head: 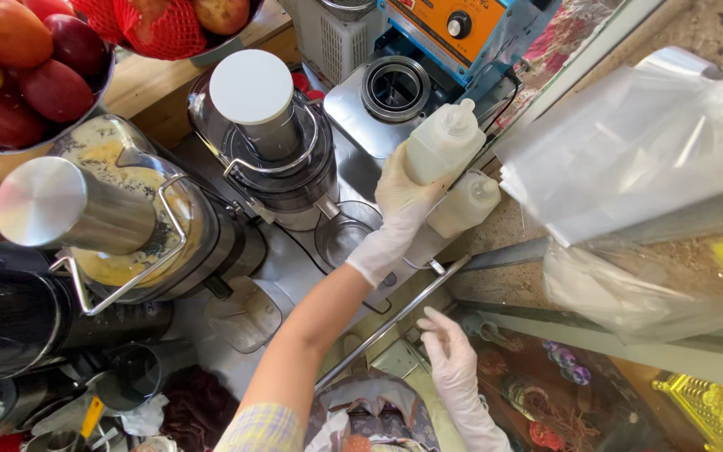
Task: The person prepares a beverage by squeezing oranges and adding ingredients into a plastic cup. They scoop ice into the cup, add a liquid from a squeeze bottle, and blend the mixture using a countertop blender. Finally, they seal the cup with a lid and stir the contents.
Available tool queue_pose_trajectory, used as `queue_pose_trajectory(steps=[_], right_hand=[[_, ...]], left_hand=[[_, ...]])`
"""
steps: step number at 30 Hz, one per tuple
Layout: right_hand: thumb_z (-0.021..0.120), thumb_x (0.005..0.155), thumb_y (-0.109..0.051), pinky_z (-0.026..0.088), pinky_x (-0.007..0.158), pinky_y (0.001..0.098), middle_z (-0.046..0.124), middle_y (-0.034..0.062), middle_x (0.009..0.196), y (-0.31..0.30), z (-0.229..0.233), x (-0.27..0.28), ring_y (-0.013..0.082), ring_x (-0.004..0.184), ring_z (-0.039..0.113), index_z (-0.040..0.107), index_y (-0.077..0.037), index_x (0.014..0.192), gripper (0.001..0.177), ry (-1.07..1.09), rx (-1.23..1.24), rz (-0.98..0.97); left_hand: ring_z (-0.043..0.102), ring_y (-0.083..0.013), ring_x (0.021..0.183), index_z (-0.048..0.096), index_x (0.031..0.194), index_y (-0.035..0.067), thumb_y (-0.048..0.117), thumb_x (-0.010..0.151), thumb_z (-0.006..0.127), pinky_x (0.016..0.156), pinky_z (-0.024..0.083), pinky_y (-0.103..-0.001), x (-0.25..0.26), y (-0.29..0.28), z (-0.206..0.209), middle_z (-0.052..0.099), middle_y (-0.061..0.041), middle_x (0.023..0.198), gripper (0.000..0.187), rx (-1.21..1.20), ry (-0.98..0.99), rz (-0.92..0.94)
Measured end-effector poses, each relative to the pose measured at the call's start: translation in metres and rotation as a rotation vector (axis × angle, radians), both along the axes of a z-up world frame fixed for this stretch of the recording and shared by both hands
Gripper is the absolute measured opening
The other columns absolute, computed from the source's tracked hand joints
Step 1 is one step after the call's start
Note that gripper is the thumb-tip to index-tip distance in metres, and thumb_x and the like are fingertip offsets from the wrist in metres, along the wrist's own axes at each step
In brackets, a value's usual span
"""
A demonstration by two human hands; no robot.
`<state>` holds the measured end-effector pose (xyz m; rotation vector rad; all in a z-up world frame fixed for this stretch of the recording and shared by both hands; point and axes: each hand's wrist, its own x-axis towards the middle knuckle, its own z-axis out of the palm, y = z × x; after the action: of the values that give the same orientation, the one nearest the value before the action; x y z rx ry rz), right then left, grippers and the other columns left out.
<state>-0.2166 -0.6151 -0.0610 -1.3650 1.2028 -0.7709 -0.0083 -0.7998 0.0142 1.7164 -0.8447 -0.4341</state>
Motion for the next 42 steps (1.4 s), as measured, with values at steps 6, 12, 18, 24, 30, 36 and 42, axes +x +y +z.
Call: queue_pose_trajectory(steps=[6, 12, 18, 24, 30, 36, 42], right_hand=[[0.065, 0.091, -0.009, 0.057, 0.078, 0.027, 0.08, 0.0058, 0.102, 0.0, -0.007, 0.003, 0.012, 0.085, 0.073, 0.07, -0.007, 0.124, 0.033, 0.232, 0.044, 0.131], [0.069, 0.089, -0.01, 0.058, 0.074, 0.0264, 0.08, 0.0024, 0.101, 0.007, -0.035, -0.007, 0.011, 0.08, 0.072, 0.074, -0.009, 0.118, 0.03, 0.315, 0.01, 0.365], [0.074, 0.085, -0.011, 0.056, 0.072, 0.0261, 0.08, 0.0025, 0.098, 0.034, -0.052, 0.002, 0.011, 0.075, 0.065, 0.075, -0.01, 0.118, 0.033, 0.457, 0.159, 0.706], [0.072, 0.087, -0.015, 0.055, 0.074, 0.0237, 0.08, 0.0011, 0.102, 0.122, -0.054, 0.081, 0.0098, 0.079, 0.068, 0.075, -0.01, 0.118, 0.032, 0.435, 0.205, 1.12], [0.071, 0.088, -0.016, 0.054, 0.067, 0.0327, 0.076, 0.0129, 0.099, 0.287, -0.02, 0.197, 0.0194, 0.073, 0.067, 0.072, -0.008, 0.126, 0.038, 0.458, 0.298, 1.377], [0.065, 0.091, -0.015, 0.057, 0.087, 0.0277, 0.071, 0.0091, 0.12, 0.482, -0.027, 0.307, 0.0136, 0.098, 0.067, 0.05, -0.011, 0.15, 0.061, 0.01, 0.383, 1.555], [0.063, 0.094, -0.022, 0.052, 0.082, 0.0307, 0.066, 0.0072, 0.13, 0.584, -0.086, 0.432, 0.0154, 0.093, 0.064, 0.003, -0.025, 0.163, 0.092, 0.02, 0.899, 1.181]], left_hand=[[0.061, -0.0364, 0.118, 0.057, 0.134, 0.01, 0.024, 0.064, 0.09, 0.101, 0.05, -0.043, -0.024, -0.044, -0.105, 0.062, -0.016, 0.126, 0.079, 0.01, 0.025, 0.036], [0.051, -0.0432, 0.131, 0.039, 0.144, 0.001, 0.009, 0.064, 0.082, 0.108, 0.045, -0.046, -0.014, -0.024, -0.107, 0.047, -0.025, 0.142, 0.091, 0.292, 0.084, -0.042], [0.05, -0.0368, 0.14, 0.034, 0.156, 0.005, 0.014, 0.084, 0.073, 0.12, 0.044, -0.041, -0.001, 0.172, 0.003, 0.047, -0.021, 0.151, 0.082, -0.319, -0.126, -0.199], [0.065, -0.0315, 0.077, 0.067, 0.106, 0.012, 0.014, 0.079, 0.08, 0.067, 0.052, -0.042, 0.126, 0.482, 0.035, 0.064, -0.01, 0.105, 0.03, -0.167, -0.709, 0.411], [0.057, -0.035, 0.127, 0.062, 0.135, 0.008, 0.011, 0.098, 0.072, 0.114, 0.045, -0.047, 0.241, 0.782, -0.015, 0.061, -0.015, 0.132, 0.038, 0.156, -0.778, 1.325], [0.058, -0.0356, 0.119, 0.061, 0.137, 0.008, 0.039, 0.094, 0.069, 0.103, 0.045, -0.045, 0.372, 0.881, -0.127, 0.063, -0.018, 0.128, 0.054, 0.412, -0.321, 1.03], [0.07, -0.0312, 0.111, 0.061, 0.138, 0.007, 0.05, 0.095, 0.07, 0.097, 0.053, -0.039, 0.45, 0.856, -0.191, 0.073, -0.019, 0.119, 0.061, 0.361, 0.023, 0.727]])
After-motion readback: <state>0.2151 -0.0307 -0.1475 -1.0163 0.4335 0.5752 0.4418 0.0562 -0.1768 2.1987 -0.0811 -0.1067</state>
